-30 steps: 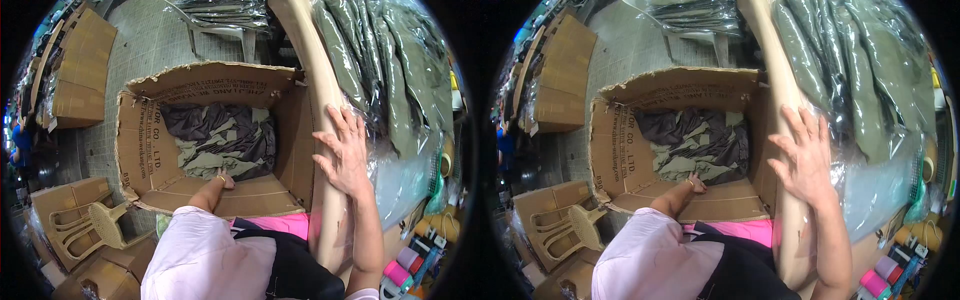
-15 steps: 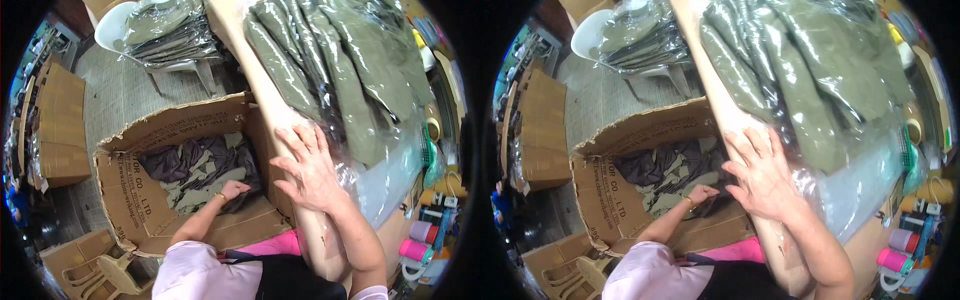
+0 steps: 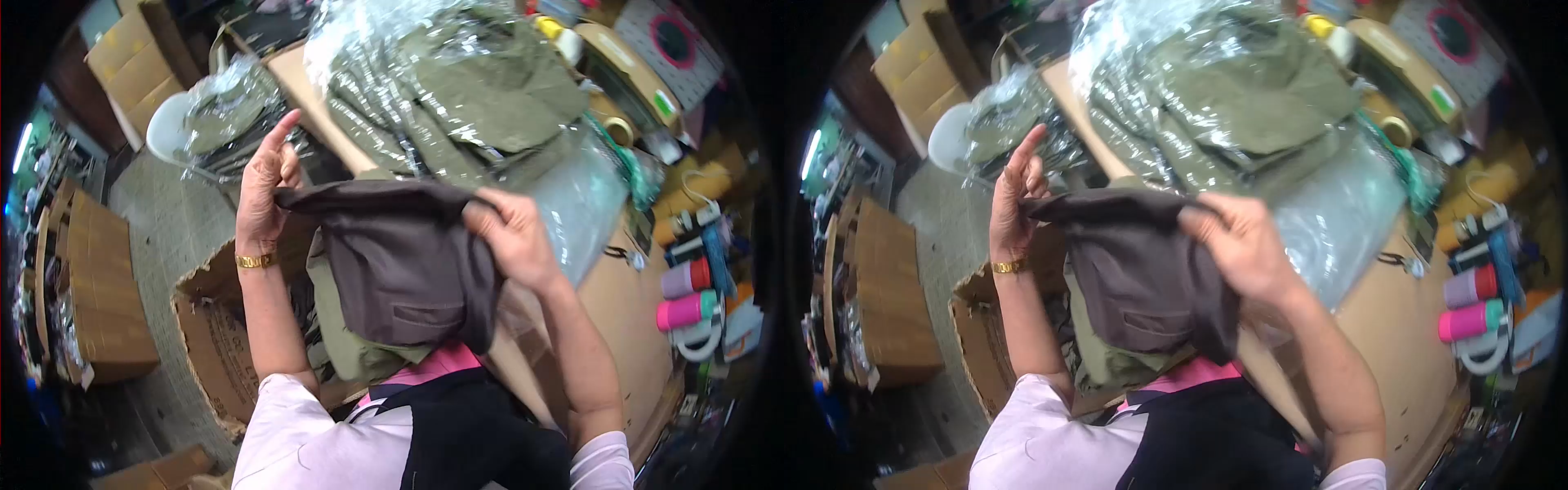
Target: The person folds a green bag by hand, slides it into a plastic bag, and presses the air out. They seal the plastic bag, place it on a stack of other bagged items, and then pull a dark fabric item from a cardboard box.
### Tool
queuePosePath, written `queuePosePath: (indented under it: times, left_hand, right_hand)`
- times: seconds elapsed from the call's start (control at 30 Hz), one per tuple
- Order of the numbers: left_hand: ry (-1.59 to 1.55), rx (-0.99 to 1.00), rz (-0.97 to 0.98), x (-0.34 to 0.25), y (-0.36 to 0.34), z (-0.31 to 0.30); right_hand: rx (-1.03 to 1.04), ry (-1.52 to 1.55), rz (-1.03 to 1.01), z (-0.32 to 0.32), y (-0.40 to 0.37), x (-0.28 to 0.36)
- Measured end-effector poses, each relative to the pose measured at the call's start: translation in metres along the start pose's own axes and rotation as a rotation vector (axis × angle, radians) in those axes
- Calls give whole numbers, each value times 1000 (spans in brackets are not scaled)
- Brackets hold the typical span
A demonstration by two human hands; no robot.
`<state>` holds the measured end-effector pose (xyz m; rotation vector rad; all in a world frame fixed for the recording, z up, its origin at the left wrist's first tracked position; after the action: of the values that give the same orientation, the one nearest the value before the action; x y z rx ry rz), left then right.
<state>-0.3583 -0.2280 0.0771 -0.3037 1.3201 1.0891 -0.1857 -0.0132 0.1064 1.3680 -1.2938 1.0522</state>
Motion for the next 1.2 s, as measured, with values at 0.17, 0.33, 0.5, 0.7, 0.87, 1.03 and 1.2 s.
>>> queuePosePath:
  times: [0.17,0.33,0.5,0.7,0.87,1.03,1.2]
  left_hand:
    - [344,319,-164,38,-4,86]
    - [306,414,-383,56,-22,162]
    - [448,280,-3,67,30,176]
    - [597,916,-77,7,-62,327]
    - [4,1307,105,-47,-180,492]
    - [-408,1491,-23,-108,-245,570]
    - [-609,1253,-219,-63,-225,530]
  right_hand:
    - [-223,246,53,-82,-43,-3]
    - [-404,-324,203,-169,-108,-32]
    - [-582,-710,122,-219,-180,-14]
    - [-839,-1342,598,-249,-303,47]
    - [-1376,-511,12,-344,-483,120]
    - [-1157,-9,-627,-273,-430,243]
    - [-1011,-263,-473,-239,-304,256]
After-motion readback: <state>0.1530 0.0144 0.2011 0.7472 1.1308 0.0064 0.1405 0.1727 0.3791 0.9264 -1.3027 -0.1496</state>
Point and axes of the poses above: each hand's wrist, its own y-axis towards the middle knuckle, its own z-axis out of the palm, x = y × z, the point moved 9 cm from there along y, towards the middle knuckle, and after that the axes turned 3 degrees about x, right-handed, at the moved point
